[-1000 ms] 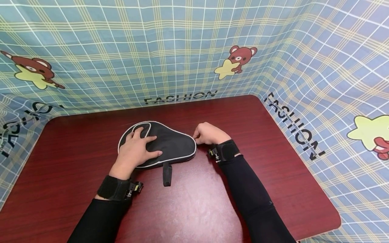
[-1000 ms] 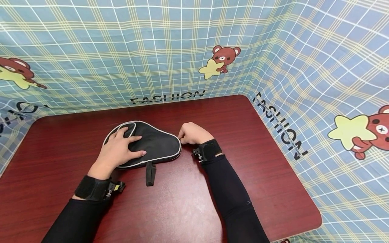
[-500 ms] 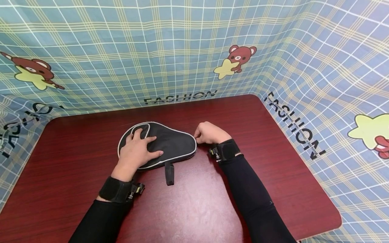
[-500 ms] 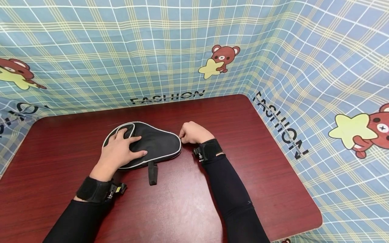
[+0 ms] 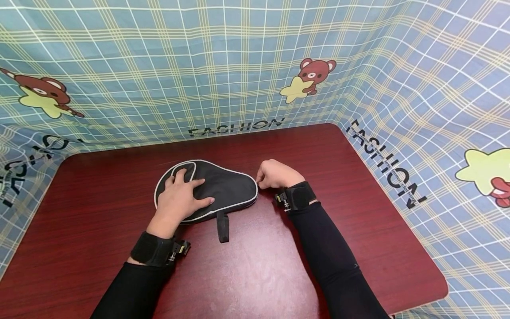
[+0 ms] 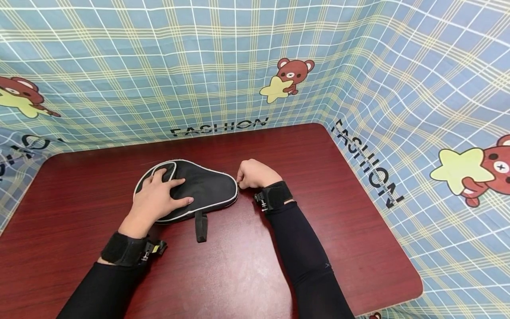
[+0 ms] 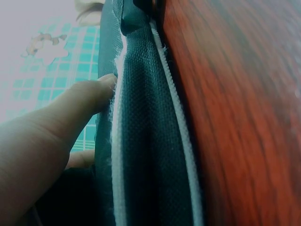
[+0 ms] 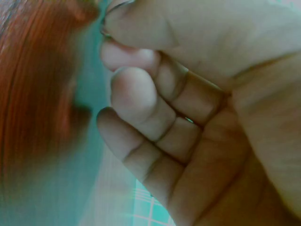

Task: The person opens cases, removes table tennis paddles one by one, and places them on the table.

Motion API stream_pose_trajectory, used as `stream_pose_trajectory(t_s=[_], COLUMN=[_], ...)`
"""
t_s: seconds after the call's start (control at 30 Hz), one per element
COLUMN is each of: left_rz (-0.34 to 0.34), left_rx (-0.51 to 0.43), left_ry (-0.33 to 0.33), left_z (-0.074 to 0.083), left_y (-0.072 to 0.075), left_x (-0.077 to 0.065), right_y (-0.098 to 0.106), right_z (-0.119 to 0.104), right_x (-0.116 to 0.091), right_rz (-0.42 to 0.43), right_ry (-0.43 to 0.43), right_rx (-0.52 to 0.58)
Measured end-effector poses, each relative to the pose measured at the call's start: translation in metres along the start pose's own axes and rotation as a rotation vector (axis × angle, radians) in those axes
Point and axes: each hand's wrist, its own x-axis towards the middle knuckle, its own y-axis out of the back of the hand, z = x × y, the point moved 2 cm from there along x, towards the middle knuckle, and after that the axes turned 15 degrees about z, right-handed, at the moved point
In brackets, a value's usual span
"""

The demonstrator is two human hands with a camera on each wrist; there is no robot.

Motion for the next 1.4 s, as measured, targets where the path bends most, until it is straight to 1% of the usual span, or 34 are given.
stream_pose_trajectory(t_s=[0.5, 0.7, 0.97, 1.2, 1.4], left_rz=[-0.006, -0.006, -0.018, -0.016, -0.013], left_rx=[0.003, -0.001, -0.002, -0.01, -0.008], left_ry=[0.014, 0.013, 0.022, 0.024, 0.022], left_z=[0.001, 0.003, 0.003, 0.002, 0.003], left_y=[-0.001, 0.001, 0.003, 0.002, 0.003], left_x=[0.0, 0.0, -0.001, -0.001, -0.001], right_y=[0.003, 0.004, 0.002, 0.0, 0.003], right_z=[-0.005, -0.009, -0.011, -0.011, -0.015], right_x=[-0.004, -0.006, -0.008, -0.009, -0.011], right_rz=[-0.033, -0.029, -0.037, -0.029, -0.037], right_ry=[0.016, 0.007, 0.03, 0.053, 0.047], right_rx=[-0.072, -0.08, -0.079, -0.108, -0.123])
